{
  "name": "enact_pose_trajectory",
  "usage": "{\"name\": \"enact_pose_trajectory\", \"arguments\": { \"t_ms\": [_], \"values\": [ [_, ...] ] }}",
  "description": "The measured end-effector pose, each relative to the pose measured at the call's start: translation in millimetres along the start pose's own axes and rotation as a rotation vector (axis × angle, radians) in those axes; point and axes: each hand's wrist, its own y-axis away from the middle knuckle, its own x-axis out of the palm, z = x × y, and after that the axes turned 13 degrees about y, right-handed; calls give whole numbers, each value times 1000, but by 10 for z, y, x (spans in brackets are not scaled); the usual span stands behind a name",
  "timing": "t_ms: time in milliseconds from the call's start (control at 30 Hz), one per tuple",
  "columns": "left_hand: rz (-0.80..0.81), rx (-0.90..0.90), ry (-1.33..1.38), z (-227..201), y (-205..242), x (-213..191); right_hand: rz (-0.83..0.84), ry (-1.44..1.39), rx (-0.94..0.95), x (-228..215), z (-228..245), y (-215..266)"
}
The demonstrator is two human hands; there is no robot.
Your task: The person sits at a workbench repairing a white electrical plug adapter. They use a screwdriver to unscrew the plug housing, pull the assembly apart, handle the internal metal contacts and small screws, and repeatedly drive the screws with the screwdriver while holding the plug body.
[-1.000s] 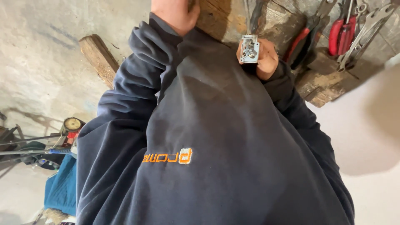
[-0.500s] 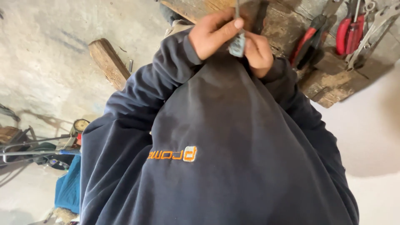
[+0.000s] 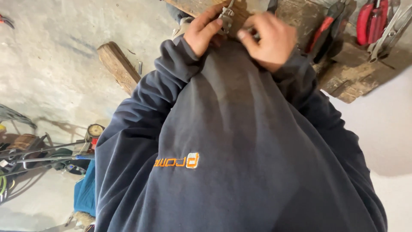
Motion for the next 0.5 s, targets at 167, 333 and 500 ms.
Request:
{"name": "enact_pose_trajectory", "arguments": {
  "t_ms": [167, 333, 500],
  "values": [
    [-185, 282, -801, -429, 52, 230, -48, 251, 184, 18, -179, 85],
    [-299, 310, -901, -537, 34, 340, -3, 386, 244, 222, -319, 208],
    [-147, 336, -975, -627, 91, 250, -150, -47, 301, -174, -188, 610]
  ]
}}
